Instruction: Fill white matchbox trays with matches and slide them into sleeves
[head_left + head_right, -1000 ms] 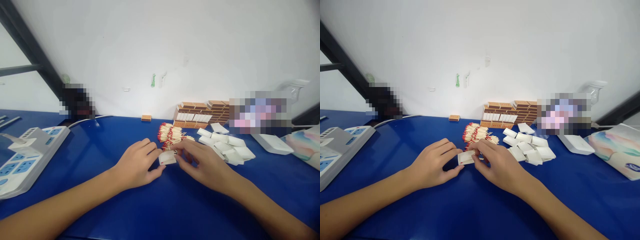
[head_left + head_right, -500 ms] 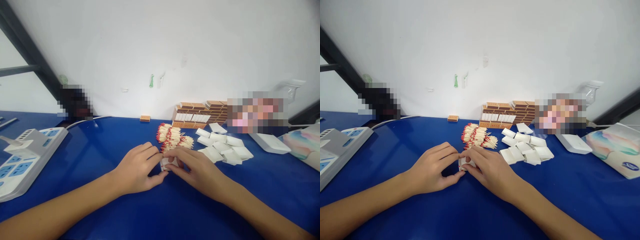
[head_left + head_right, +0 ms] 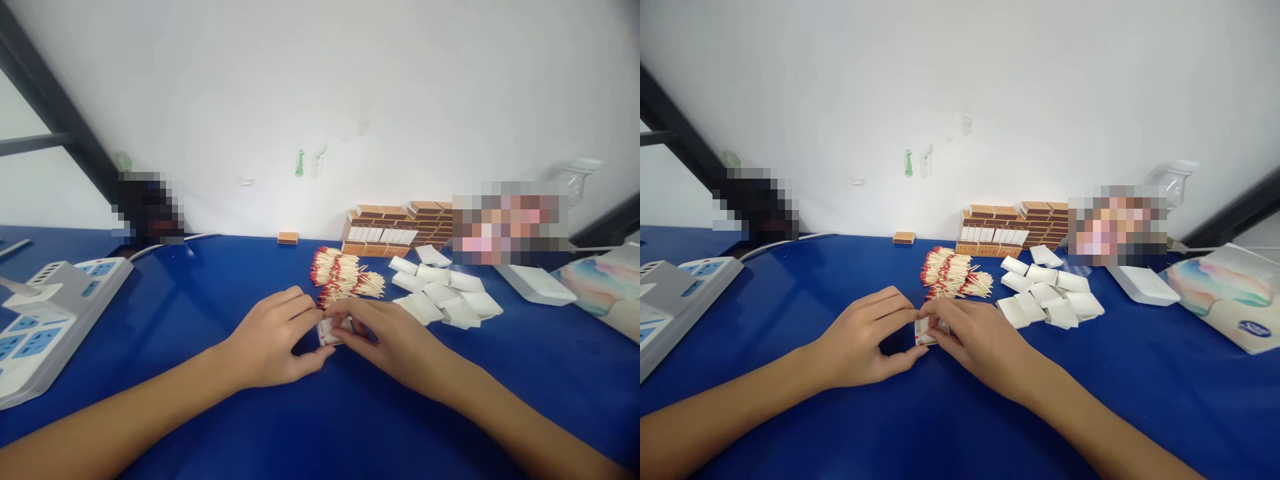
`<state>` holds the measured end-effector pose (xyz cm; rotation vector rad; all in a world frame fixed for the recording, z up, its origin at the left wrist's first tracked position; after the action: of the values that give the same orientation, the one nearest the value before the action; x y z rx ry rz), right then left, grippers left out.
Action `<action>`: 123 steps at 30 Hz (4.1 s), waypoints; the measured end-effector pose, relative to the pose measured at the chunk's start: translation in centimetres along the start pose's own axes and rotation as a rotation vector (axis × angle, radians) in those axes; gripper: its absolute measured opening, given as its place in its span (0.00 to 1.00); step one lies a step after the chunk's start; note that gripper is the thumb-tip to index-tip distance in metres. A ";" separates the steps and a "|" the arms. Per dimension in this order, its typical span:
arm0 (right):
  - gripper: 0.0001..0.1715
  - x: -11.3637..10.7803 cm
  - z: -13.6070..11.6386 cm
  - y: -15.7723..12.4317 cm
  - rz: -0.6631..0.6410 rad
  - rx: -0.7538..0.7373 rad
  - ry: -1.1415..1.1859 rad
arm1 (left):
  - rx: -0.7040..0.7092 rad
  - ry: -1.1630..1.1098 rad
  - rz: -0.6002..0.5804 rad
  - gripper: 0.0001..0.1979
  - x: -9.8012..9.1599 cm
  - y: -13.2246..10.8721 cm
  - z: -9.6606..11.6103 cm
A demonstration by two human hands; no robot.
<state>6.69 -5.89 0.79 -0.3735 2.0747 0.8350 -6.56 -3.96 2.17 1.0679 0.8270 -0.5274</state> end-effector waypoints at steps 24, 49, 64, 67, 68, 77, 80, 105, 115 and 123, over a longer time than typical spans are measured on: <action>0.22 0.2 -0.5 0.0 -0.063 0.014 0.015 | 0.041 -0.021 -0.041 0.12 0.1 -0.1 0.2; 0.05 -2.7 0.3 0.4 0.117 -0.005 -0.131 | -0.126 -0.063 0.010 0.14 -0.3 0.1 -2.2; 0.09 -2.6 0.5 0.3 0.116 -0.001 -0.146 | -0.128 -0.046 0.055 0.15 -0.5 0.1 -2.5; 0.09 -2.3 0.5 0.3 0.096 -0.005 -0.130 | -0.116 -0.041 0.053 0.15 -0.4 0.0 -2.4; 0.09 -2.3 0.5 0.3 0.090 -0.003 -0.127 | -0.114 -0.037 0.051 0.16 -0.4 0.0 -2.4; 0.05 -3.9 4.1 -0.2 0.038 0.217 -0.225 | -0.396 0.045 0.192 0.14 -2.1 0.2 -5.7; 0.06 -2.2 4.9 -0.8 -0.159 0.259 -0.198 | -0.403 0.047 0.173 0.14 -1.8 0.1 -5.9; 0.07 -4.2 4.2 -0.5 -0.010 0.183 -0.282 | -0.240 0.043 0.092 0.14 -0.9 0.2 -3.9; 0.04 -2.4 1.8 0.1 -0.058 0.100 -0.264 | -0.105 -0.099 -0.019 0.16 -0.1 0.1 -1.8; 0.02 -1.9 1.0 0.0 -0.065 0.072 -0.250 | -0.082 -0.095 -0.042 0.17 0.1 0.0 -1.8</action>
<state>8.46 -5.23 1.92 -0.2804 1.8454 0.7273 -7.08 -2.35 1.64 0.9447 0.7822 -0.5708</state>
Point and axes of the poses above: each hand's wrist, its own y-axis towards the middle knuckle, its own x-axis out of the palm, z = x × y, the point moved 8 cm from there along y, towards the middle knuckle, and after that the axes turned 6 degrees about -x, right-handed, at the moved point
